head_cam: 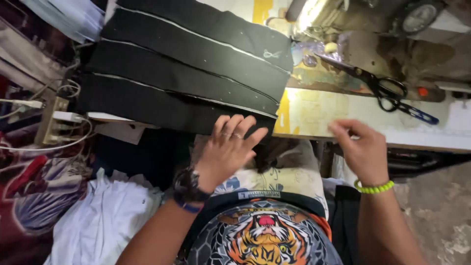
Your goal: Trimming and preparing black fabric pieces at a sewing workstation using scissors.
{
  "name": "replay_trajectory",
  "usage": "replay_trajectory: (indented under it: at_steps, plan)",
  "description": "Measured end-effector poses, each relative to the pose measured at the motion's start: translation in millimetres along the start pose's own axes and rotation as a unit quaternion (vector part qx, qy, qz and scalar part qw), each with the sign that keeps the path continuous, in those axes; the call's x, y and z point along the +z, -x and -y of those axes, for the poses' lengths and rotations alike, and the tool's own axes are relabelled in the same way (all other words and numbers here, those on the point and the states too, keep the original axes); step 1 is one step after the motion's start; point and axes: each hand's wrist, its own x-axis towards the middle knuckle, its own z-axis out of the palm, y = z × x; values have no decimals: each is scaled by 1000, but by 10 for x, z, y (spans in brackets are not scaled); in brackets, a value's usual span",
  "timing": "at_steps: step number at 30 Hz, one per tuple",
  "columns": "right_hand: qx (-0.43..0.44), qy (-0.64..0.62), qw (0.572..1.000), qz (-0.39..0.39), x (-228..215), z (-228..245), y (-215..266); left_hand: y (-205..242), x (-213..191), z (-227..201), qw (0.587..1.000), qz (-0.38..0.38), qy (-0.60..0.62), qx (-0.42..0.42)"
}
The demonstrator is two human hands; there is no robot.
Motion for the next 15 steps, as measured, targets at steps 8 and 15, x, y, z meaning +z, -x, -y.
replay_trajectory:
  at_steps: [8,15]
  plan:
    - [28,295,948,-120,-272,-1524,-341,45,134,11,989,-135,23,47]
    - [-136,342,908,-201,-341,-2318,-274,227,-44,-156,989,-143,33,24]
